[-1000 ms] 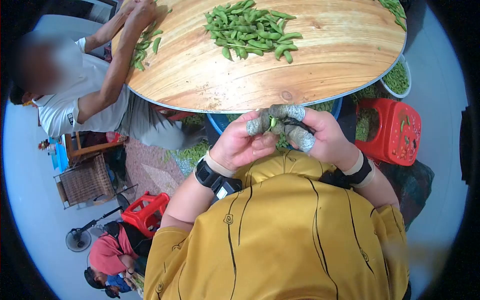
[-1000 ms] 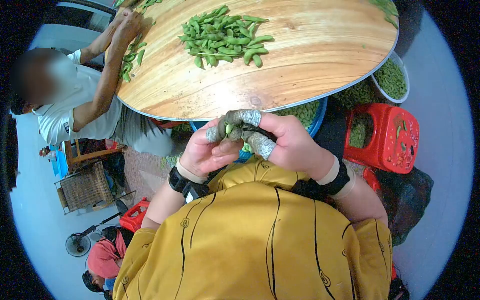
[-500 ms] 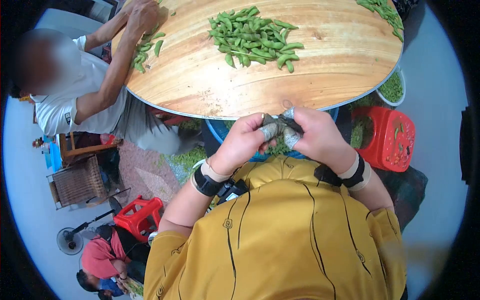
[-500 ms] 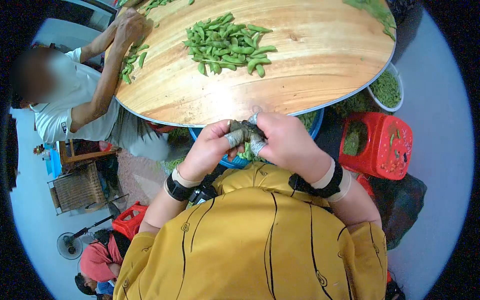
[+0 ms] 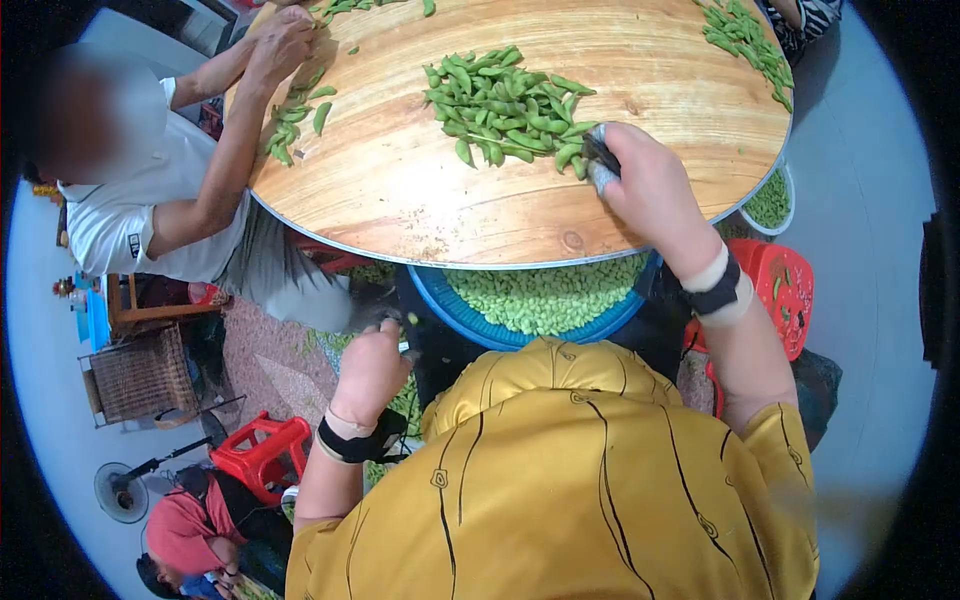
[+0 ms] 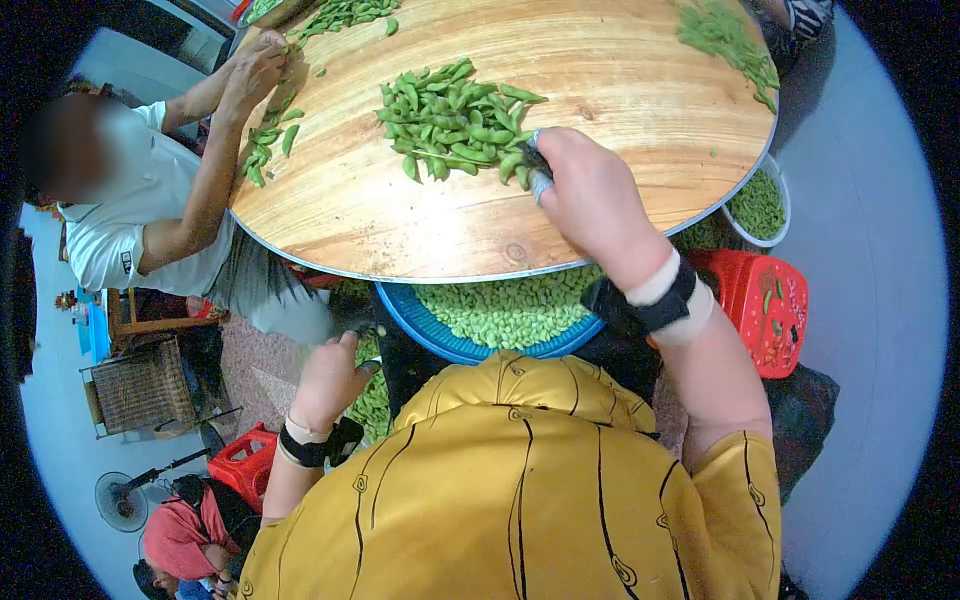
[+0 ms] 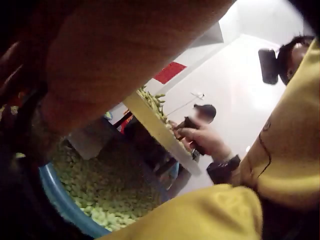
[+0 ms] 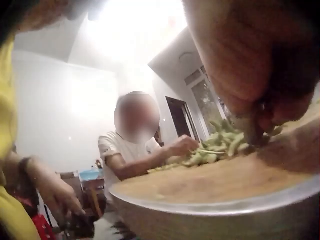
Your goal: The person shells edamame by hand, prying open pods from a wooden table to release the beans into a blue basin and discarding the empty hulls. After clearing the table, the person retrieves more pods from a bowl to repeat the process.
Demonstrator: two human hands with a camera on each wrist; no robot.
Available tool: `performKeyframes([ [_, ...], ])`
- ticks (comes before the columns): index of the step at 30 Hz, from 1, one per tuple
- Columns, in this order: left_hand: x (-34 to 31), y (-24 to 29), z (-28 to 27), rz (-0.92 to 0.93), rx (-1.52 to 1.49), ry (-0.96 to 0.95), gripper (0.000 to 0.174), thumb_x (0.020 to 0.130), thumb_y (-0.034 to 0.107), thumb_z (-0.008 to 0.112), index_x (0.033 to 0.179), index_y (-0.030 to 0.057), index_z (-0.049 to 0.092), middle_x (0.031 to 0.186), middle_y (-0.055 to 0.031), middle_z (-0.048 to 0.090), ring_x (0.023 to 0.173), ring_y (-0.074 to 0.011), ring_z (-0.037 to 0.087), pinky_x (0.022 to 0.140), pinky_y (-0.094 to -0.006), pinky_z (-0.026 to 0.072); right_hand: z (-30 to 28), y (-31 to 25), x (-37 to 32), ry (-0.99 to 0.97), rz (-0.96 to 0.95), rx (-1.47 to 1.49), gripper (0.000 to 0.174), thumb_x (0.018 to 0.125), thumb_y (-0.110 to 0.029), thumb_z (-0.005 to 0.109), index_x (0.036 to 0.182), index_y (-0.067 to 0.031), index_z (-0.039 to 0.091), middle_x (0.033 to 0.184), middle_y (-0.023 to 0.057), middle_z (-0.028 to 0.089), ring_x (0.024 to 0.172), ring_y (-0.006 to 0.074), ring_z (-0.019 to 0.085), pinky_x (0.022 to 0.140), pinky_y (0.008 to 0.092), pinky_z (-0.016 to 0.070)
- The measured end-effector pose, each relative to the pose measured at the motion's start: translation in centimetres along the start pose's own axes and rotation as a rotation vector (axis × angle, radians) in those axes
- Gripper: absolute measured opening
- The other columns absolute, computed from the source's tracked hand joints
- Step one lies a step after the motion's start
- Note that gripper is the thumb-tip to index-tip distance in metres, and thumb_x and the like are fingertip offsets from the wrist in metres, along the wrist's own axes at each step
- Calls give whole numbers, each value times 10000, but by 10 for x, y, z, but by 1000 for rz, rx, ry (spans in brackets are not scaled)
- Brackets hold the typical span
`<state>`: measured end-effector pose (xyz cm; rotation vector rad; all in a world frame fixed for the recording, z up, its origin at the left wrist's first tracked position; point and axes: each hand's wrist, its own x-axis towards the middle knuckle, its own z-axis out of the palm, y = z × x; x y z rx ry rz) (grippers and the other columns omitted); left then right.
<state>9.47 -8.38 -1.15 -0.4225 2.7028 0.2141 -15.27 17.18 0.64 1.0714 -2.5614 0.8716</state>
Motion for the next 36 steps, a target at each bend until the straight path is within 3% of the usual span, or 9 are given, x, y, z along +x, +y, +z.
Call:
performKeyframes([
  [5, 6, 41, -34, 275, -317, 182, 206, 783, 137, 668, 918, 9, 580, 790, -202, 603, 732, -388, 598, 615, -439, 475, -4, -3, 6, -82, 74, -30, 190, 738, -76, 621, 909, -23, 558, 788, 179, 589, 779, 382, 579, 674, 447, 469],
  [10, 37, 104, -62, 601, -422, 671, 241, 744, 62, 670, 977, 29, 617, 932, -145, 626, 834, -325, 614, 706, -376, 502, -26, -27, -10, -116, 220, 312, 217, 755, -103, 639, 949, -17, 592, 804, 185, 623, 741, 352, 613, 659, 379, 487],
  [13, 63, 134, -76, 679, -364, 879, 264, 732, 39, 660, 991, 26, 610, 965, -145, 620, 852, -321, 615, 699, -388, 501, -37, -37, -20, -195, 258, 400, 225, 766, -106, 637, 967, -8, 607, 782, 176, 631, 689, 257, 627, 650, 327, 488],
  [17, 72, 133, -77, 681, -211, 501, 217, 745, 19, 626, 961, 12, 613, 929, -138, 635, 811, -321, 613, 690, -356, 497, -42, -40, -29, -238, 229, 667, 242, 781, -88, 619, 1001, 10, 600, 735, 98, 613, 645, 130, 549, 610, 298, 473],
  [19, 75, 128, -71, 633, -605, 207, 147, 803, 38, 596, 943, 0, 621, 834, -119, 634, 735, -239, 607, 661, -307, 483, -52, -51, -27, -343, 580, 789, 276, 810, -73, 587, 1075, 1, 573, 764, 79, 625, 656, 123, 564, 618, 280, 475],
  [23, 77, 119, -42, 409, -1123, -9, 156, 882, 72, 554, 991, -4, 635, 752, -28, 612, 685, -65, 529, 617, -244, 458, -46, -53, -39, -422, 565, 796, 330, 840, -52, 535, 1167, -5, 533, 788, 78, 632, 691, 114, 586, 645, 270, 483],
  [30, 64, 125, -49, 382, -1006, -40, 189, 818, 31, 558, 986, -17, 631, 764, -43, 627, 670, -83, 536, 606, -248, 458, -29, -49, -50, -444, 399, 784, 401, 827, -2, 464, 1223, -8, 522, 824, 92, 638, 734, 114, 604, 677, 273, 490],
  [32, 61, 127, -51, 456, -733, 150, 183, 753, 6, 578, 931, -14, 610, 728, -119, 609, 636, -183, 582, 591, -310, 473, -6, -35, -63, -264, 206, 863, 371, 894, -56, 481, 1262, -54, 527, 770, -27, 592, 500, 15, 445, 441, 165, 354],
  [36, 54, 132, -43, 593, -485, 481, 167, 713, -4, 601, 877, -2, 573, 687, -183, 556, 633, -324, 588, 578, -384, 470, -24, -46, -52, -470, 496, 1026, 358, 893, -57, 481, 1246, -60, 538, 743, -32, 566, 490, 12, 419, 425, 166, 326],
])
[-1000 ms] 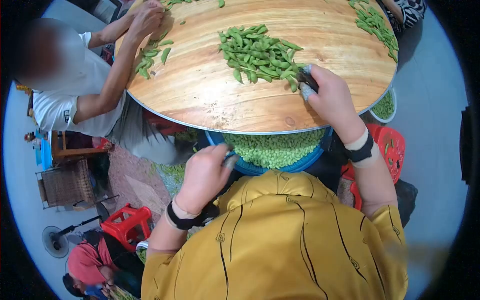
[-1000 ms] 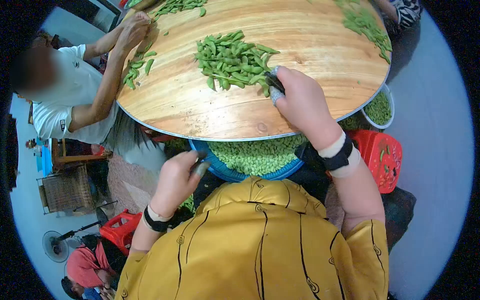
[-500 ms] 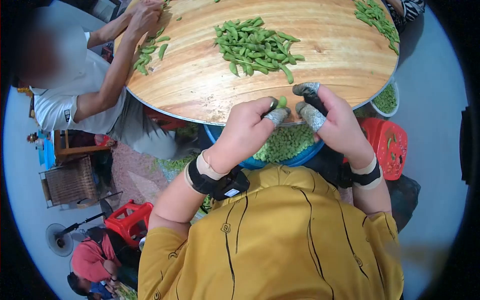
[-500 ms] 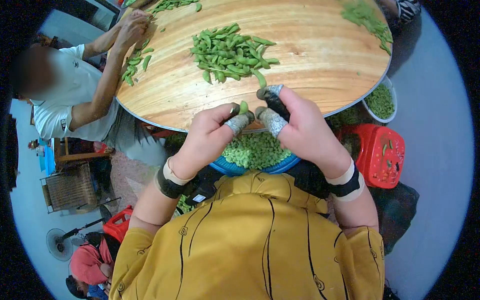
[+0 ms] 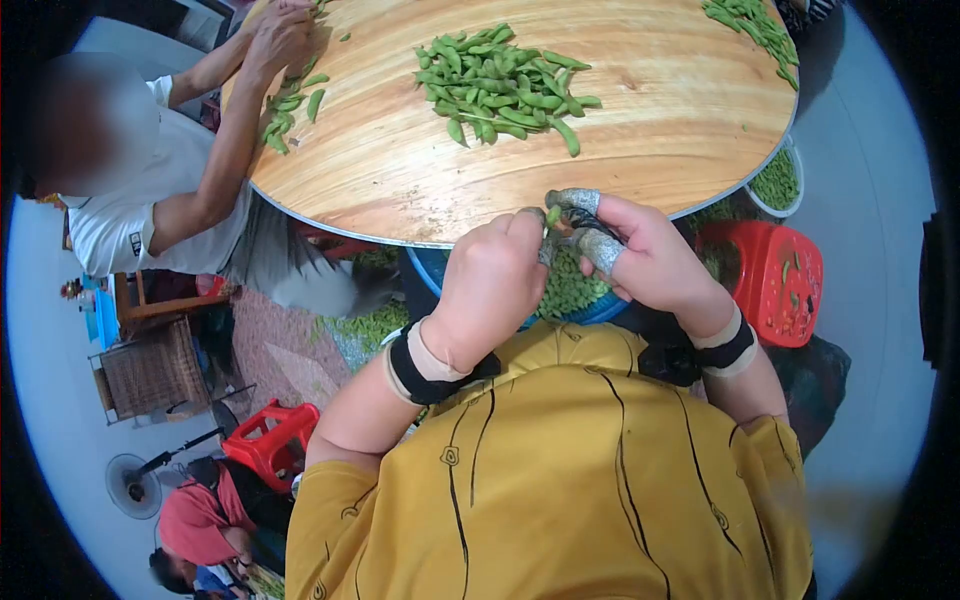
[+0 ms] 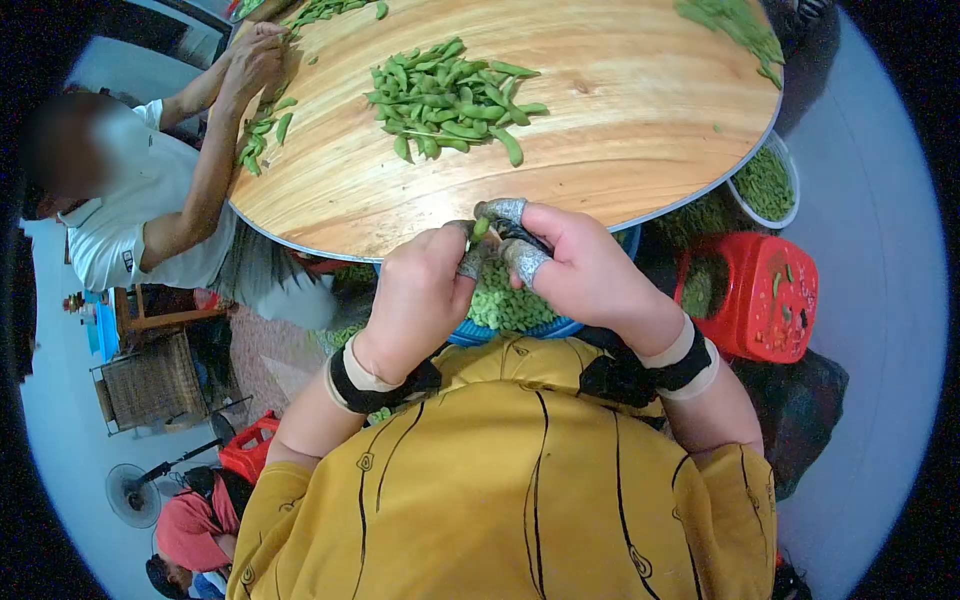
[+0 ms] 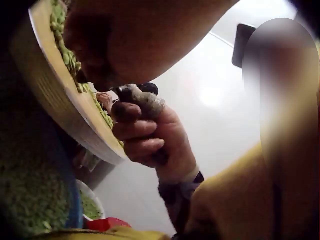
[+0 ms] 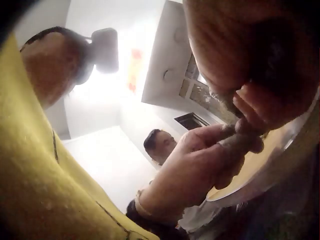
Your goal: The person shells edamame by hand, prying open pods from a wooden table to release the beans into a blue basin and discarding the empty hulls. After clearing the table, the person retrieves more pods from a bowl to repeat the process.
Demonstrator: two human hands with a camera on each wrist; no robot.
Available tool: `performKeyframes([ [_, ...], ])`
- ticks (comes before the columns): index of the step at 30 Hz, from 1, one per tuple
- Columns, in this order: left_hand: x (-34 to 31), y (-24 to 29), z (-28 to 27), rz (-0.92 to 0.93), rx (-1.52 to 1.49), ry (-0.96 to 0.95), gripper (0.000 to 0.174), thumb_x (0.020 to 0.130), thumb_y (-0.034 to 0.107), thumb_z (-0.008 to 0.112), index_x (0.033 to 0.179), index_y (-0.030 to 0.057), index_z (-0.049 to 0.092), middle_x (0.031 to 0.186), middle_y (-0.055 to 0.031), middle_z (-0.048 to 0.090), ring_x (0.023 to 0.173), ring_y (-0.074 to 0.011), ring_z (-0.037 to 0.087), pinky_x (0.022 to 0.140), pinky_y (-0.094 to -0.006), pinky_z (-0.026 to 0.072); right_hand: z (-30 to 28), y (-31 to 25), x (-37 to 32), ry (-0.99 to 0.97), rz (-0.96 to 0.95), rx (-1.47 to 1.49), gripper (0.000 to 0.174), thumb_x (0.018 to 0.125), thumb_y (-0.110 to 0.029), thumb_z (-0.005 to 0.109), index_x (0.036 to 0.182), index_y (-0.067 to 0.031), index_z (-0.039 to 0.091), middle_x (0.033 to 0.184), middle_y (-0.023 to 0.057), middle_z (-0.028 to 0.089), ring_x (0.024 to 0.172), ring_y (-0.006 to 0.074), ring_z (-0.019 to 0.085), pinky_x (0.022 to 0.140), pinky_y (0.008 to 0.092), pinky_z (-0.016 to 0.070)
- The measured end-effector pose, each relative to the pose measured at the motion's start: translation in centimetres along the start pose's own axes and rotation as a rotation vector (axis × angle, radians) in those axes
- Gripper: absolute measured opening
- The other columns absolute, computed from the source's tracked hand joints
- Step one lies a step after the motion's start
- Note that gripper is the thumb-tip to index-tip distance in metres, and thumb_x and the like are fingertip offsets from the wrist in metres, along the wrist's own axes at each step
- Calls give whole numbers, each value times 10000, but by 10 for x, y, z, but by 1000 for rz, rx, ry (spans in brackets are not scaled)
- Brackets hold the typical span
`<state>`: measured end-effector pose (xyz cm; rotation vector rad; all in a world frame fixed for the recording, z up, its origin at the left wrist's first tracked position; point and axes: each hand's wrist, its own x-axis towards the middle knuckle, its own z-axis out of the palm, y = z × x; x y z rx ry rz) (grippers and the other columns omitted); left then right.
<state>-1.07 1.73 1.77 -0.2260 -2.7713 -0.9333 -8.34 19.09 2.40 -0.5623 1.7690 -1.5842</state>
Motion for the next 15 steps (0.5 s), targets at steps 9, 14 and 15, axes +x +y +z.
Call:
performKeyframes([
  [9, -2, -14, -21, -626, -953, -466, 77, 860, 70, 596, 915, 17, 604, 689, -35, 604, 569, -121, 550, 508, -245, 427, -6, -3, -5, -162, 387, 457, 277, 919, -134, 473, 1174, -107, 577, 681, -55, 486, 487, 13, 392, 399, 168, 337],
  [14, -4, -14, -11, -323, -559, -373, 135, 821, 95, 647, 909, 7, 597, 665, -64, 584, 548, -141, 523, 515, -248, 415, -1, 1, -5, -126, 366, 276, 266, 902, -124, 494, 1148, -108, 594, 682, -46, 503, 485, 23, 437, 399, 174, 378],
  [15, -4, -12, -9, -55, -101, -263, 155, 780, 79, 669, 886, -1, 589, 658, -99, 572, 546, -190, 534, 524, -282, 430, 0, 2, -6, -128, 367, 278, 266, 902, -124, 494, 1148, -108, 594, 682, -46, 503, 485, 23, 437, 399, 174, 378],
])
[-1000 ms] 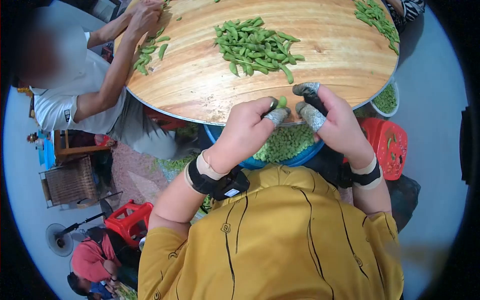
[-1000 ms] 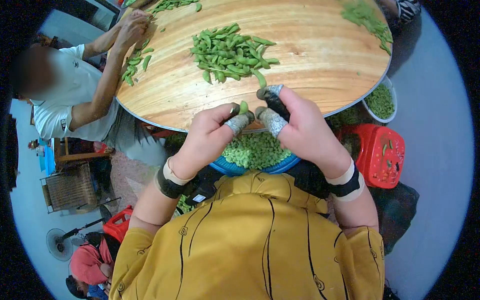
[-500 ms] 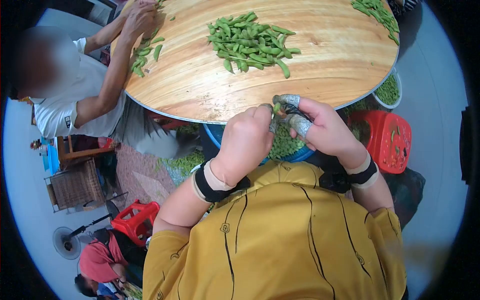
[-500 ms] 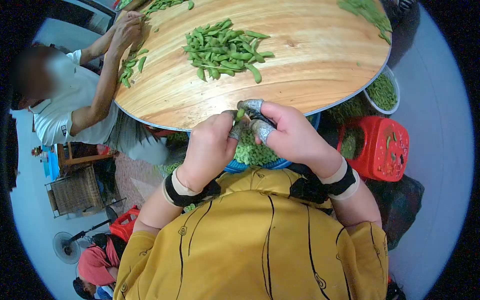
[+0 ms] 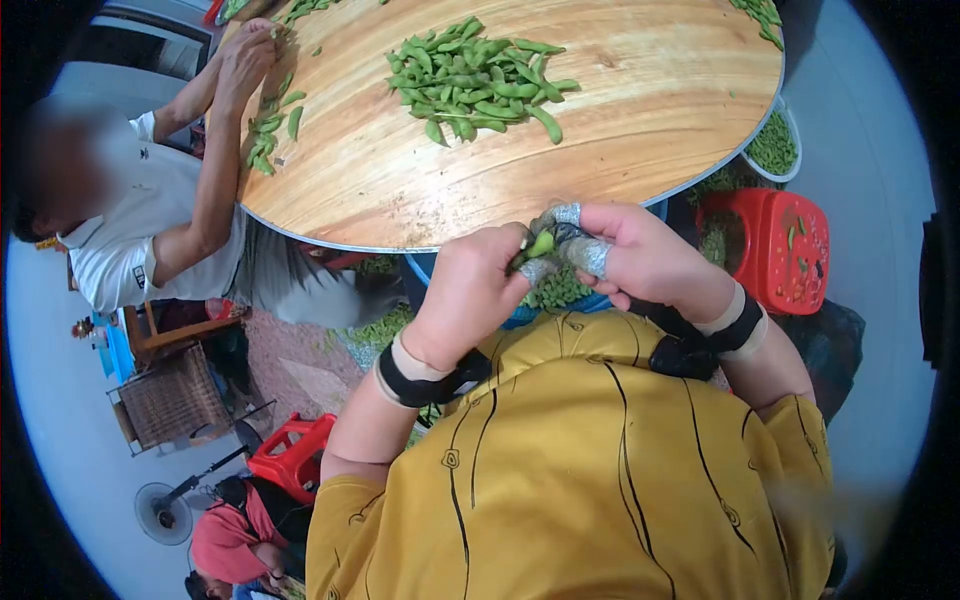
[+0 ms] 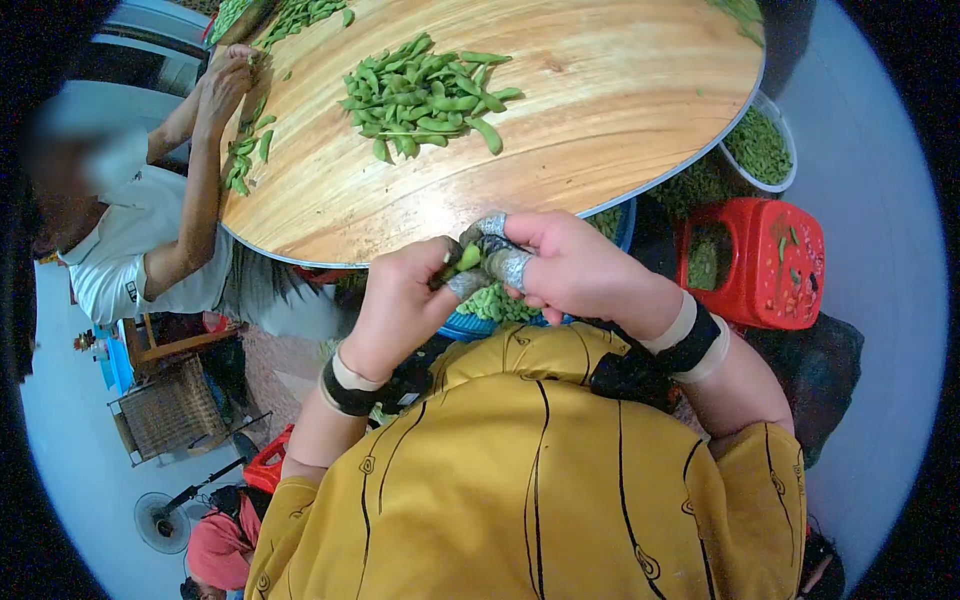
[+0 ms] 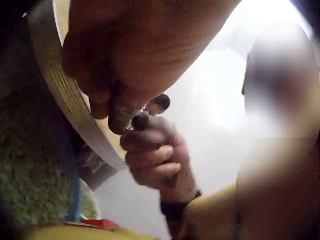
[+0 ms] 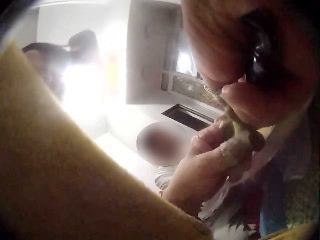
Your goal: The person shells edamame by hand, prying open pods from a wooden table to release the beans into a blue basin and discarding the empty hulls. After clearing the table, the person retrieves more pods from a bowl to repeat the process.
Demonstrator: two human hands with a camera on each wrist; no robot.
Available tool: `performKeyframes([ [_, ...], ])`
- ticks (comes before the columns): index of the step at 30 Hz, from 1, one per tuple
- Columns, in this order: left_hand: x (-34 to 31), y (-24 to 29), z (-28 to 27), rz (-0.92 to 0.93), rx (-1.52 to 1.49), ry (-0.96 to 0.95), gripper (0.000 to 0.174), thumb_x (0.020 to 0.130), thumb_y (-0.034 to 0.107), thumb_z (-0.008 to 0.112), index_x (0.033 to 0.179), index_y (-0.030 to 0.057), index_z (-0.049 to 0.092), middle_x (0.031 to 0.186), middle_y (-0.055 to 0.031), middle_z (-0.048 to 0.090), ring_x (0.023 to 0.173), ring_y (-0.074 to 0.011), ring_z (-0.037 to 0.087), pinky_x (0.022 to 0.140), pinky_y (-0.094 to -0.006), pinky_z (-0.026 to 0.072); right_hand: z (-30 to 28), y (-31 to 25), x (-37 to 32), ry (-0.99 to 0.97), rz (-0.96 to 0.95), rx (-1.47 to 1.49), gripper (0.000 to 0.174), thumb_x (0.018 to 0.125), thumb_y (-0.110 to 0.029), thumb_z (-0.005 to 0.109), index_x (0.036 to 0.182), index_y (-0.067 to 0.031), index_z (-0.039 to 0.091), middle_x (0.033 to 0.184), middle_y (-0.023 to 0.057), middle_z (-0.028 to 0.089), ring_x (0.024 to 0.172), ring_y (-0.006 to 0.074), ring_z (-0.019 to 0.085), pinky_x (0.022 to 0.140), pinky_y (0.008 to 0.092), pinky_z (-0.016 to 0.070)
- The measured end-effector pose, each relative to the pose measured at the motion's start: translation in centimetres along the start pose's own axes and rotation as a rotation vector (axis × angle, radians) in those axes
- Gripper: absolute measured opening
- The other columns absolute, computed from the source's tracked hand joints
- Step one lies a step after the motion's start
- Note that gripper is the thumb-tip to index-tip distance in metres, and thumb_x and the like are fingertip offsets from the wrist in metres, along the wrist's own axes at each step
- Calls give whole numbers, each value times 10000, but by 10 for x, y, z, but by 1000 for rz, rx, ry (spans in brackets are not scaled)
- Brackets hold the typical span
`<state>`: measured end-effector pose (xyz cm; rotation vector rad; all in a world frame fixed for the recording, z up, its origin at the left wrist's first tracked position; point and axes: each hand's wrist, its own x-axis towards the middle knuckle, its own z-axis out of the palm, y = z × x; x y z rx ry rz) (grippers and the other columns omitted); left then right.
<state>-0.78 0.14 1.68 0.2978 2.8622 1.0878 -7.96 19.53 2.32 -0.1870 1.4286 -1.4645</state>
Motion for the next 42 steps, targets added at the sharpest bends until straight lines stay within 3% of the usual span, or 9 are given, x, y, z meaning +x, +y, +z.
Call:
performKeyframes([
  [8, -8, -9, 6, 18, -191, 38, 108, 848, 103, 586, 849, -5, 594, 699, -140, 592, 575, -244, 545, 546, -336, 441, 1, 12, 4, -22, -79, -63, 280, 862, -86, 525, 1131, -90, 601, 677, -33, 521, 479, 36, 446, 395, 185, 378],
  [10, -10, -9, 2, -383, -880, -214, 198, 933, 162, 489, 908, -3, 596, 747, -120, 641, 587, -193, 559, 536, -290, 438, 1, 15, 1, -40, -91, -15, 290, 861, -80, 524, 1142, -89, 595, 677, -34, 519, 474, 33, 437, 394, 184, 375],
  [13, -15, -11, -1, -450, -1547, -346, 244, 970, 146, 398, 999, -26, 568, 840, -89, 664, 634, -139, 579, 552, -244, 440, -1, 11, -8, -74, -72, 75, 309, 858, -70, 525, 1160, -90, 586, 679, -39, 514, 472, 25, 422, 394, 175, 368],
  [18, -14, -5, 2, -388, -1348, -356, 216, 945, 91, 406, 1021, -27, 570, 826, -73, 647, 642, -107, 552, 587, -237, 451, -3, 15, -8, -79, -91, 31, 321, 846, -60, 544, 1164, -82, 582, 669, -24, 512, 499, 51, 448, 431, 223, 407],
  [20, -15, -3, 6, -372, -1120, -319, 205, 930, 56, 410, 1021, -23, 574, 825, -62, 641, 650, -97, 546, 598, -232, 453, -5, 41, 7, 167, -683, -425, 305, 822, -65, 579, 1127, -54, 581, 670, 48, 537, 549, 149, 513, 523, 300, 456],
  [24, -15, 5, 6, -299, -876, -367, 370, 769, -89, 331, 1048, -8, 559, 855, -39, 610, 705, -92, 540, 678, -230, 469, 8, 15, -7, 185, -512, -659, 247, 765, -79, 629, 1000, -26, 576, 724, 133, 552, 645, 285, 564, 617, 385, 470],
  [26, -16, 4, 8, -215, -662, -364, 348, 751, -89, 345, 1019, -11, 552, 825, -38, 600, 699, -98, 542, 679, -240, 472, 5, 24, 2, 233, -736, -999, 233, 702, -118, 667, 870, -19, 540, 770, 171, 553, 719, 358, 564, 631, 416, 466],
  [35, -35, -7, 30, -58, -167, -238, 134, 781, -25, 459, 885, -39, 543, 711, -192, 557, 661, -278, 565, 612, -361, 447, 28, 37, 7, 260, -592, -1165, 260, 661, -148, 676, 828, -16, 527, 748, 182, 552, 750, 380, 585, 633, 431, 480],
  [42, -37, -3, 9, -404, -764, -285, 178, 838, -22, 436, 969, -19, 557, 806, -76, 597, 665, -151, 561, 625, -285, 471, 10, 32, 11, 253, -535, -795, 202, 685, -122, 618, 837, 1, 570, 751, 205, 581, 729, 401, 578, 640, 423, 475],
])
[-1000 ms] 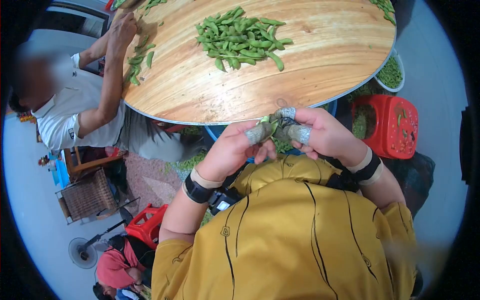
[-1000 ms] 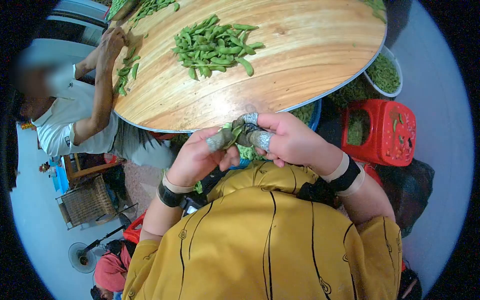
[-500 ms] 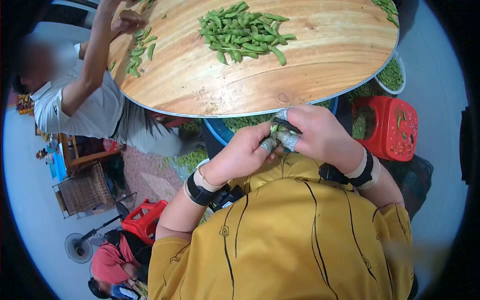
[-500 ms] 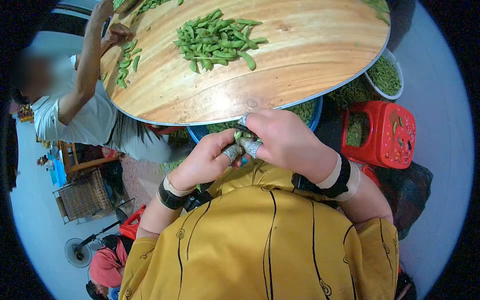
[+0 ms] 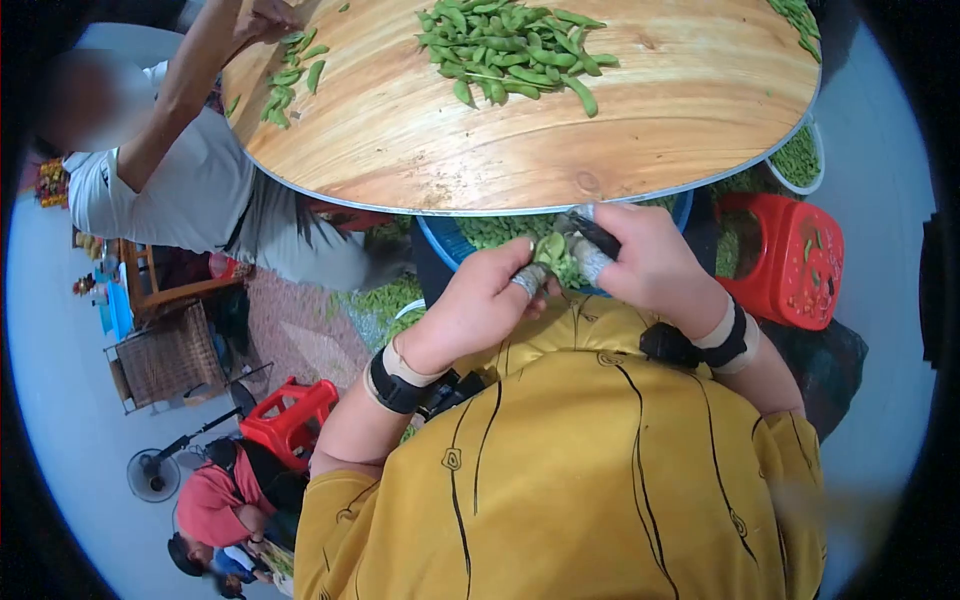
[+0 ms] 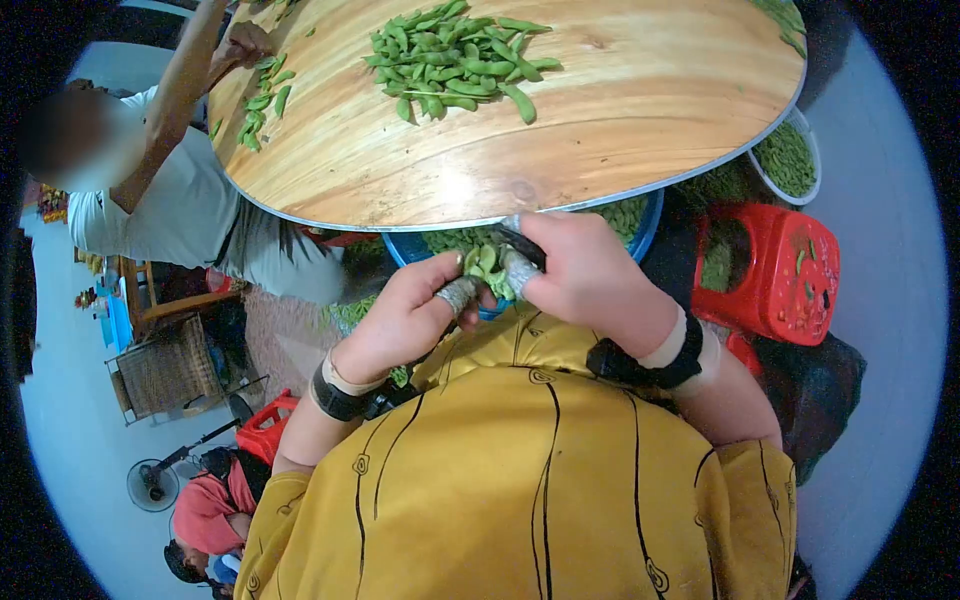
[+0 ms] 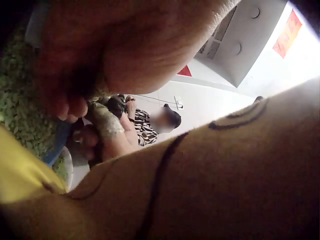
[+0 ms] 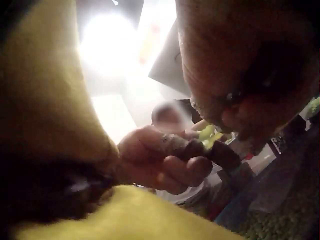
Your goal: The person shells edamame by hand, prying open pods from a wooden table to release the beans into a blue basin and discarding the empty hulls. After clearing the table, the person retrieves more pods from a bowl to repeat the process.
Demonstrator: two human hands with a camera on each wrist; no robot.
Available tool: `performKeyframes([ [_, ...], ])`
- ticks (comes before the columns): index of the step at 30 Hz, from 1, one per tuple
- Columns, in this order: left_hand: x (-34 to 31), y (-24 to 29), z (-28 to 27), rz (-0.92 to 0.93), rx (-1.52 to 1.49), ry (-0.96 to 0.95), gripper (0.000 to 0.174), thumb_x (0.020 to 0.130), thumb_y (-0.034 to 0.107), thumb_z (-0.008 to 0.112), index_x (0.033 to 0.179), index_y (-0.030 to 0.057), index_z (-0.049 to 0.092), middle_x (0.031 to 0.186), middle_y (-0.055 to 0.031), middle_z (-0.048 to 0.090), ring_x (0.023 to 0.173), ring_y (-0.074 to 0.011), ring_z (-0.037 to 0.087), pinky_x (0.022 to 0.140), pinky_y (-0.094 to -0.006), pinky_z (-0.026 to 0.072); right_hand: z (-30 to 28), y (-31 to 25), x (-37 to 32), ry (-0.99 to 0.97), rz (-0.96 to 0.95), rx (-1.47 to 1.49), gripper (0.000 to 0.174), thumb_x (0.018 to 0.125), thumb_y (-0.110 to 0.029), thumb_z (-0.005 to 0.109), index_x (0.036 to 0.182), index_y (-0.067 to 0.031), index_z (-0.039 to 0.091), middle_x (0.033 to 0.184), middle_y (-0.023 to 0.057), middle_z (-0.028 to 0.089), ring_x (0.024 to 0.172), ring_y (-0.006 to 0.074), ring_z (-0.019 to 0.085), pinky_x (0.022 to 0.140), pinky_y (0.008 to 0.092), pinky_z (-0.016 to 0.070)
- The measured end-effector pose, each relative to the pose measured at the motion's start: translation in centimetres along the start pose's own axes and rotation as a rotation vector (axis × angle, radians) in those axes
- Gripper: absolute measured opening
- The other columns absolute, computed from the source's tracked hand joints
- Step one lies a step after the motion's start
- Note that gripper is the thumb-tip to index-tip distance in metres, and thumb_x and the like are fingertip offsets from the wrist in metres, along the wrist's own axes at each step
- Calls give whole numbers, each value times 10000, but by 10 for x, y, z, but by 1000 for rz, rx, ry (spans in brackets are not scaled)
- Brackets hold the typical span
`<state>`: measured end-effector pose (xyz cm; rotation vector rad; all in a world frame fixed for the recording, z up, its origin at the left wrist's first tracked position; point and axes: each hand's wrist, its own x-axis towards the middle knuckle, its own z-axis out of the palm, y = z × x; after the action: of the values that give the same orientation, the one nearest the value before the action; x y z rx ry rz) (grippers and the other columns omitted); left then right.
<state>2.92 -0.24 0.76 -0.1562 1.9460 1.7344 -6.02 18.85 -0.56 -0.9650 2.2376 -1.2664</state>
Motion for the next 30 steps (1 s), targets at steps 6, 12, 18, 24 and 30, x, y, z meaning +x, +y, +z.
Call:
performKeyframes([
  [6, 1, 4, 8, 35, 102, 106, 197, 856, -14, 420, 995, -2, 560, 840, -65, 600, 683, -132, 570, 656, -265, 473, 10, 4, -5, 73, -5, 91, 182, 719, -124, 629, 821, 9, 558, 722, 222, 555, 703, 394, 567, 610, 399, 453],
  [12, 7, -5, 3, 254, 603, 237, 177, 815, -20, 443, 928, -10, 579, 796, -143, 587, 736, -227, 598, 677, -312, 472, 9, -4, -4, 91, 92, 126, 158, 731, -77, 611, 830, 19, 535, 727, 229, 555, 678, 406, 545, 603, 387, 450],
  [18, 6, -5, -3, 269, 278, 376, 148, 766, -1, 485, 880, -32, 575, 772, -172, 541, 732, -351, 539, 666, -359, 454, 13, 2, -8, 126, 197, 348, 202, 749, -39, 588, 937, 31, 566, 761, 197, 594, 667, 280, 574, 636, 340, 464],
  [24, 6, 12, 3, 592, 745, 453, 167, 716, 49, 640, 862, -18, 595, 750, -154, 539, 693, -334, 544, 622, -357, 459, 5, -13, -7, 116, 306, 523, 271, 761, -1, 560, 1029, 36, 580, 796, 21, 598, 690, 94, 521, 635, 263, 453],
  [30, 9, 4, 6, 573, 859, 404, 133, 731, 44, 666, 833, -11, 601, 724, -144, 543, 631, -340, 557, 558, -374, 452, 1, -18, -7, 94, 403, 786, 348, 776, 38, 526, 1123, 17, 547, 785, -9, 571, 617, 33, 476, 529, 207, 409],
])
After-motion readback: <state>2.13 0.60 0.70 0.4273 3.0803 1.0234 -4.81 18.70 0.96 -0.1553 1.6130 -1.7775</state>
